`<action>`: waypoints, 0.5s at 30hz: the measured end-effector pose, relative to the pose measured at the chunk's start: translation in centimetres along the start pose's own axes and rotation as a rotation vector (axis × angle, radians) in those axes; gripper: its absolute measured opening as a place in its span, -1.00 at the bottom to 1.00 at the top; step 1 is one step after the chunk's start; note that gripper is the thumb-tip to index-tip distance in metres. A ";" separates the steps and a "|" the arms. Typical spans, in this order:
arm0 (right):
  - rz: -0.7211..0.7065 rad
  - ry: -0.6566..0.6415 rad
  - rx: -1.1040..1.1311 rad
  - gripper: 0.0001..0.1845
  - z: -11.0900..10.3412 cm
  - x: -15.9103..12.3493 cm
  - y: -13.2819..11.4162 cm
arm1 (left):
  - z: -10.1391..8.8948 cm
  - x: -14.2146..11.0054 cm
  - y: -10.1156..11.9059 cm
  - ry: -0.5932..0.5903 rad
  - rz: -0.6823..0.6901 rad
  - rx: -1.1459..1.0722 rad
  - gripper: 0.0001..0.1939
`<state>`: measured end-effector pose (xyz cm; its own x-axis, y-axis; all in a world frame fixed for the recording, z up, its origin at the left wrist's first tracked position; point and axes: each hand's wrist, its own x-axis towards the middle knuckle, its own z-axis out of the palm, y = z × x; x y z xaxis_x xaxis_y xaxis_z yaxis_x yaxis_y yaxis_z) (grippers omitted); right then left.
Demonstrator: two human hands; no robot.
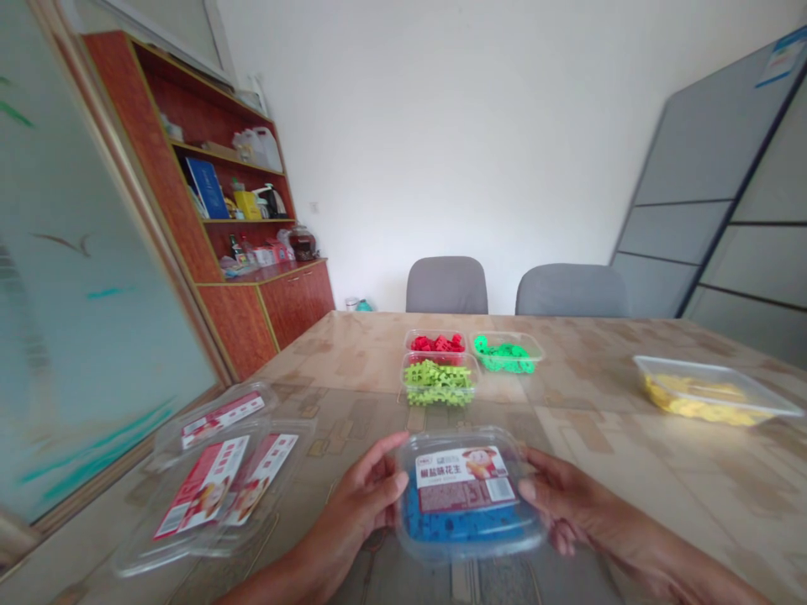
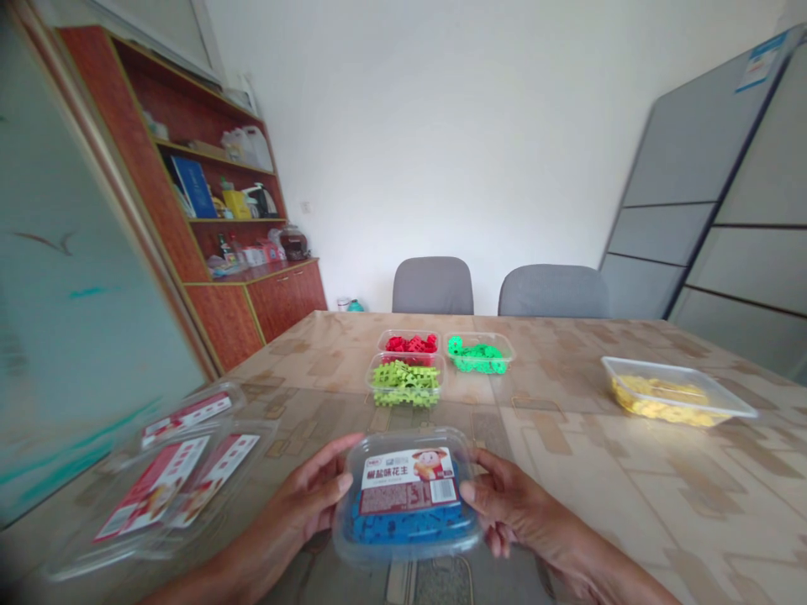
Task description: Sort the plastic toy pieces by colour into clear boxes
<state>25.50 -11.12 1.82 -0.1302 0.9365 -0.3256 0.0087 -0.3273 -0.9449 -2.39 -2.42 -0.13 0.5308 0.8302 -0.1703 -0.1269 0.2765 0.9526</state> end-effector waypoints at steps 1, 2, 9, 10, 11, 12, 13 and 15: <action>-0.019 -0.004 -0.043 -0.18 -0.1 0.1 0.1 | 0.0 0.0 -0.1 0.004 0.013 0.038 -0.33; -0.044 -0.005 -0.089 -0.17 -0.3 0.2 0.2 | 0.0 0.0 -0.1 0.012 0.034 0.082 -0.32; -0.018 0.106 -0.301 -0.13 -0.7 0.3 0.6 | 0.1 -0.4 -0.3 0.024 0.236 0.343 -0.43; -0.015 0.129 -0.315 -0.13 -0.8 0.3 0.6 | 0.1 -0.5 -0.3 0.026 0.243 0.376 -0.46; -0.015 0.153 -0.328 -0.12 -0.8 0.3 0.7 | 0.1 -0.6 -0.2 0.034 0.247 0.413 -0.48; -0.020 0.180 -0.339 -0.11 -0.9 0.3 0.7 | 0.1 -0.6 -0.1 0.047 0.254 0.456 -0.51; -0.027 0.204 -0.349 -0.11 -0.9 0.3 0.8 | 0.1 -0.7 0.0 0.060 0.265 0.502 -0.52; -0.032 0.231 -0.366 -0.11 -0.9 0.3 0.9 | 0.0 -0.8 0.2 0.081 0.294 0.578 -0.54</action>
<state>26.38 -10.97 0.83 0.0888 0.9627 -0.2556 0.3649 -0.2702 -0.8910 -2.80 -3.01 0.23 0.4752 0.8714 0.1215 0.2260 -0.2543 0.9404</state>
